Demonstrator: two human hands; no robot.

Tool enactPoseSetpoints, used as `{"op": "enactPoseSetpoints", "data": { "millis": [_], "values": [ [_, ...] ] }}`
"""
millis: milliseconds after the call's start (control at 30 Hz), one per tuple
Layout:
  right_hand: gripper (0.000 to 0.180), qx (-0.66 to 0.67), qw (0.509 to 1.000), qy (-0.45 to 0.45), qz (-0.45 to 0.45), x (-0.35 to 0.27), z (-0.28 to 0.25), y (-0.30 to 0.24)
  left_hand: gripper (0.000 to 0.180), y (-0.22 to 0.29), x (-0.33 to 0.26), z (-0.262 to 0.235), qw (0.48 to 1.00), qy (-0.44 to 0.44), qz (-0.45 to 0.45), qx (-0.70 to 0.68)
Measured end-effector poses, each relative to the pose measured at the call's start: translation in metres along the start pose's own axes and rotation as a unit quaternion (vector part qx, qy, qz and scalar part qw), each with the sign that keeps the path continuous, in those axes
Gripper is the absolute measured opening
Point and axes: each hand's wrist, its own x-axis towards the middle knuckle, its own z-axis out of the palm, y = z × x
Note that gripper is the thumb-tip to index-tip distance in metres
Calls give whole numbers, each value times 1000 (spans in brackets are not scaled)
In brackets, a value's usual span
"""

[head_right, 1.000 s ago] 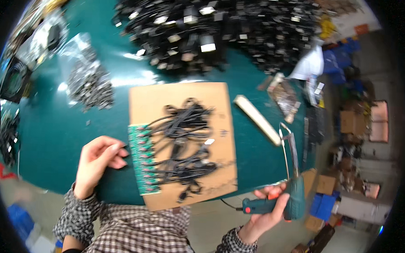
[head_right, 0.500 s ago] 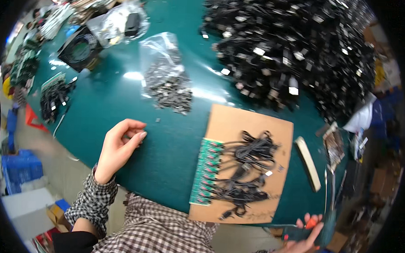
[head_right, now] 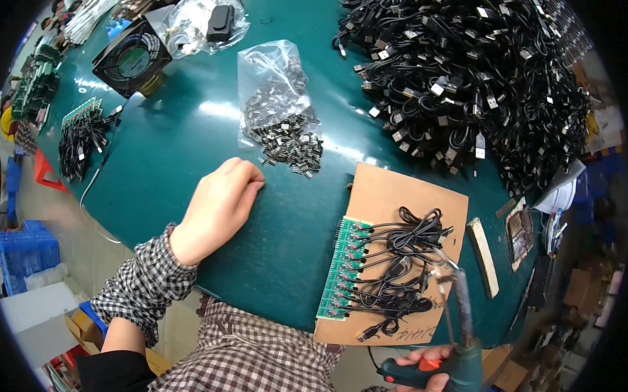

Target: The person places electronic components onto a circuit board and solders them using a soldering gun. After moving the finished board assembly aside, the person picks up another circuit board to solder components onto it.

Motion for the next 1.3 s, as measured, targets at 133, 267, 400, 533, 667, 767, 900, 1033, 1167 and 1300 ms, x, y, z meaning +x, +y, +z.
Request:
{"op": "enactPoseSetpoints", "data": {
  "millis": [133, 267, 400, 533, 667, 767, 900, 1033, 1167, 1300],
  "values": [
    [48, 85, 994, -42, 49, -5, 34, 7, 6, 52, -12, -18, 803, -132, -258, -520],
    [48, -37, 997, -26, 57, 2, 88, 8, 7, 110, -41, -8, 638, -232, -233, -696],
    [41, -86, 991, -64, 84, 9, 92, 12, 9, 118, -55, 15, 578, -232, -284, -729],
    [39, -119, 986, -105, 59, 8, 83, 14, 11, 128, -62, 18, 642, -196, -241, -701],
    [38, -120, 989, -40, 75, 2, 88, 10, 10, 134, -62, 19, 756, -167, -161, -612],
    [39, -127, 990, -29, 62, 0, 87, 11, 12, 138, -62, 19, 802, -142, -127, -567],
    [39, -148, 987, -54, 41, -3, 83, 13, 14, 136, -64, 19, 795, -139, -157, -570],
    [39, -164, 983, -73, 27, -3, 81, 12, 11, 130, -65, 20, 781, -178, -165, -575],
    [32, -204, 974, -86, 40, -1, 81, 12, 10, 125, -63, 15, 823, -178, -123, -524],
    [24, -250, 960, -126, 8, 2, 85, 10, 9, 120, -59, 9, 872, -176, -65, -452]
  ]
}}
